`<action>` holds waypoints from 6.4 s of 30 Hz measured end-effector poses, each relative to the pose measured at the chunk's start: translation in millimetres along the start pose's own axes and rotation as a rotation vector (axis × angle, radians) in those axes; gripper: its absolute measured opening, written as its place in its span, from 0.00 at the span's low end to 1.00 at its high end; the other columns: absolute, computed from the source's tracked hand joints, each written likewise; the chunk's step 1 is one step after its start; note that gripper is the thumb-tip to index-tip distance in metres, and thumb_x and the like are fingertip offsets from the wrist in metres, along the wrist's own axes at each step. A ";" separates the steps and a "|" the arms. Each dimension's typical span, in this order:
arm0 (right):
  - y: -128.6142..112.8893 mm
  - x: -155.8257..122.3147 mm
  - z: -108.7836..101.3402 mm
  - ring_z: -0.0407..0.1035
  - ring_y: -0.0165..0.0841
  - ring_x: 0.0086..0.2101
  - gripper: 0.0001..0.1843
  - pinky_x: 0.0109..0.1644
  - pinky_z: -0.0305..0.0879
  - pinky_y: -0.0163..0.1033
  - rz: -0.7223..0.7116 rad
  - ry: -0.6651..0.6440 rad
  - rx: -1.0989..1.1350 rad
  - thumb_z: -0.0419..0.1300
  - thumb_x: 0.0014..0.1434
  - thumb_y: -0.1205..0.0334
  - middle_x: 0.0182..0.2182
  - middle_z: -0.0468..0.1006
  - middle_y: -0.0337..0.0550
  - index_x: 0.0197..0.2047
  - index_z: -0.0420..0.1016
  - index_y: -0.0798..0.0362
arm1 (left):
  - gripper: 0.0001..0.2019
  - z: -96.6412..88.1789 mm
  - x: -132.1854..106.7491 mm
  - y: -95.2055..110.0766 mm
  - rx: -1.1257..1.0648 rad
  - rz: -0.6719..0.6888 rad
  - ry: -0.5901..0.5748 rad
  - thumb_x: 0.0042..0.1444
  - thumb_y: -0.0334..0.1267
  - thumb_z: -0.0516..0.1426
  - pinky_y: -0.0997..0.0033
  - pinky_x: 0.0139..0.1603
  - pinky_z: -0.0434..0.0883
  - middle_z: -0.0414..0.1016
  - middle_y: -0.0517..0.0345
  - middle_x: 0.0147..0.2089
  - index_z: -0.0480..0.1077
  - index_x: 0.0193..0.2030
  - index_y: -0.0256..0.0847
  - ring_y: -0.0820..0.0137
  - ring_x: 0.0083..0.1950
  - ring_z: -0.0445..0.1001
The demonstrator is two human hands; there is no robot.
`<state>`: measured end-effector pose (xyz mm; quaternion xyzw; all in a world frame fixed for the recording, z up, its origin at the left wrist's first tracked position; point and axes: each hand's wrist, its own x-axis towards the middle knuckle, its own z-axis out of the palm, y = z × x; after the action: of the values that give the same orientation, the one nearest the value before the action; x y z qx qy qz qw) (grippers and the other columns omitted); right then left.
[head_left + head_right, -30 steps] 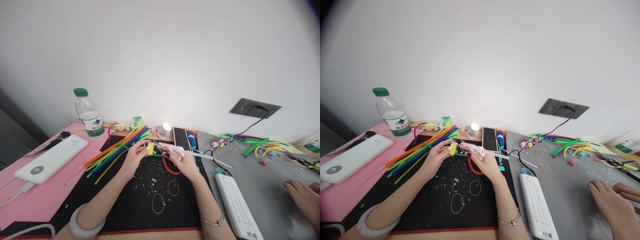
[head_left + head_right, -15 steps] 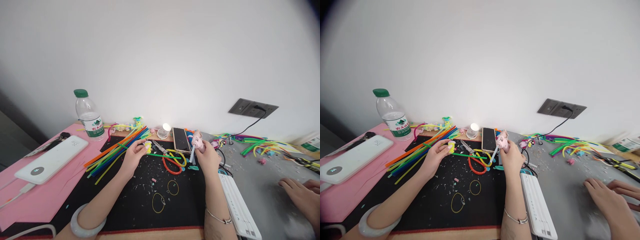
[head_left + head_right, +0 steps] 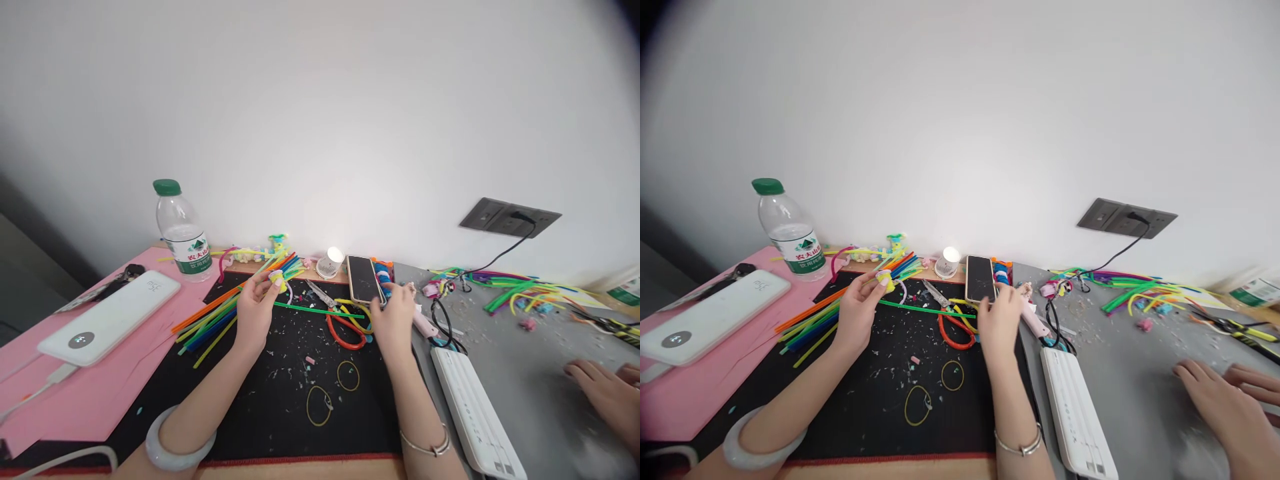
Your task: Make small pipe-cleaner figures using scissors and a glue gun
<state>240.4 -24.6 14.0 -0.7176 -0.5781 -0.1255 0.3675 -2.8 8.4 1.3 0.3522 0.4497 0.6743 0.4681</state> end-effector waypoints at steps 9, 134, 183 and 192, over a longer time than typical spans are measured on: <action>-80.9 -29.6 49.6 0.66 0.43 0.43 0.13 0.47 0.65 0.46 -0.576 -0.455 0.121 0.54 0.59 0.73 0.37 0.75 0.51 0.46 0.73 0.56 | 0.24 1.9 -0.9 -1.2 -0.042 0.019 -0.017 0.44 0.44 0.66 0.63 0.50 0.70 0.78 0.52 0.41 0.68 0.47 0.38 0.66 0.44 0.77; -55.1 -3.7 2.7 0.64 0.31 0.25 0.14 0.32 0.58 0.35 -0.012 -0.677 0.844 0.55 0.56 0.60 0.20 0.72 0.39 0.22 0.74 0.56 | 0.16 2.9 -13.8 2.4 0.026 -0.192 -0.411 0.48 0.46 0.64 0.64 0.47 0.73 0.77 0.52 0.43 0.74 0.42 0.40 0.64 0.45 0.75; -49.1 -0.5 6.2 0.62 0.27 0.22 0.14 0.28 0.58 0.34 0.117 -0.775 1.035 0.63 0.51 0.51 0.19 0.70 0.36 0.28 0.70 0.55 | 0.16 1.7 -11.4 5.6 -0.139 -0.410 -0.348 0.46 0.44 0.66 0.73 0.38 0.73 0.75 0.62 0.35 0.72 0.41 0.42 0.75 0.33 0.75; -47.4 1.0 6.5 0.67 0.29 0.24 0.11 0.32 0.62 0.35 0.118 -0.825 1.074 0.64 0.50 0.55 0.22 0.74 0.38 0.31 0.72 0.54 | 0.12 0.9 -9.1 4.4 -0.291 -0.556 -0.347 0.47 0.36 0.66 0.74 0.35 0.74 0.75 0.61 0.33 0.72 0.39 0.41 0.74 0.32 0.76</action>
<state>195.4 -16.6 28.2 -0.4550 -0.6131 0.4832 0.4285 -0.6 -0.7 5.3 0.2553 0.3415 0.5082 0.7483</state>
